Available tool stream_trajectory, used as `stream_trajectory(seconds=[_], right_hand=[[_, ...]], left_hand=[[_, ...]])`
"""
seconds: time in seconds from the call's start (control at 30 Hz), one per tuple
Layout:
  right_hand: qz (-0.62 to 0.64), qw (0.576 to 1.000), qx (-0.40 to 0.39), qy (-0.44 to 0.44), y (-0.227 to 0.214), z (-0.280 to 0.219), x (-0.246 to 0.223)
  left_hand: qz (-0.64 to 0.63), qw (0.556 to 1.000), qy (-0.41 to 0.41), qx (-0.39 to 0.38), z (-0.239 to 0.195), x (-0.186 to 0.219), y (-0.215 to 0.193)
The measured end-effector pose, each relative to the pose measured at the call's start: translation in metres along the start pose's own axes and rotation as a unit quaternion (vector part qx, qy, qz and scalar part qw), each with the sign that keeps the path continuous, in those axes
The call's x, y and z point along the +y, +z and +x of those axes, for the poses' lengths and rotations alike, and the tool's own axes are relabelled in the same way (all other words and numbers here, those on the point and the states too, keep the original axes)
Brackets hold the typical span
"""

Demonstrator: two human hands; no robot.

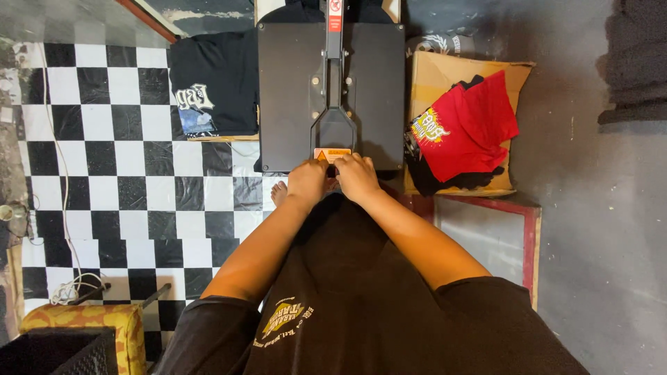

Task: The person irons a black t-shirt with a graphic print using a heat press machine. They place the t-shirt on a board, press it, and then fold it. The person repeats this process with a red t-shirt.

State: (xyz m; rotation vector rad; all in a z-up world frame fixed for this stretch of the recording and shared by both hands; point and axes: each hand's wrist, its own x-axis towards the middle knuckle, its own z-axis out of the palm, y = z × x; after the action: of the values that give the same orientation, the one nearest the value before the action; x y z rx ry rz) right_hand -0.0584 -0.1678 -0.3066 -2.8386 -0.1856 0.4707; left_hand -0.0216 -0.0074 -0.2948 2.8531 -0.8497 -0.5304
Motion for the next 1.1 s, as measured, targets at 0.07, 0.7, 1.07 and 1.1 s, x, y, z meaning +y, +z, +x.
stream_trajectory(seconds=[0.07, 0.7, 1.07, 1.1], right_hand=[[-0.001, 1.000, -0.001, 0.000, 0.001, 0.000, 0.001], [-0.016, 1.000, -0.013, 0.001, 0.003, 0.004, 0.002], [-0.022, 1.000, -0.004, -0.003, 0.014, 0.007, 0.008], [-0.021, 1.000, -0.002, -0.006, 0.016, 0.008, 0.008]], left_hand=[[0.007, 1.000, -0.002, -0.004, -0.001, 0.002, -0.002], [-0.026, 0.999, -0.021, -0.033, 0.003, 0.001, 0.000], [-0.050, 0.995, -0.042, -0.077, 0.016, 0.002, 0.006], [-0.049, 0.995, -0.044, -0.081, 0.014, 0.002, 0.003]])
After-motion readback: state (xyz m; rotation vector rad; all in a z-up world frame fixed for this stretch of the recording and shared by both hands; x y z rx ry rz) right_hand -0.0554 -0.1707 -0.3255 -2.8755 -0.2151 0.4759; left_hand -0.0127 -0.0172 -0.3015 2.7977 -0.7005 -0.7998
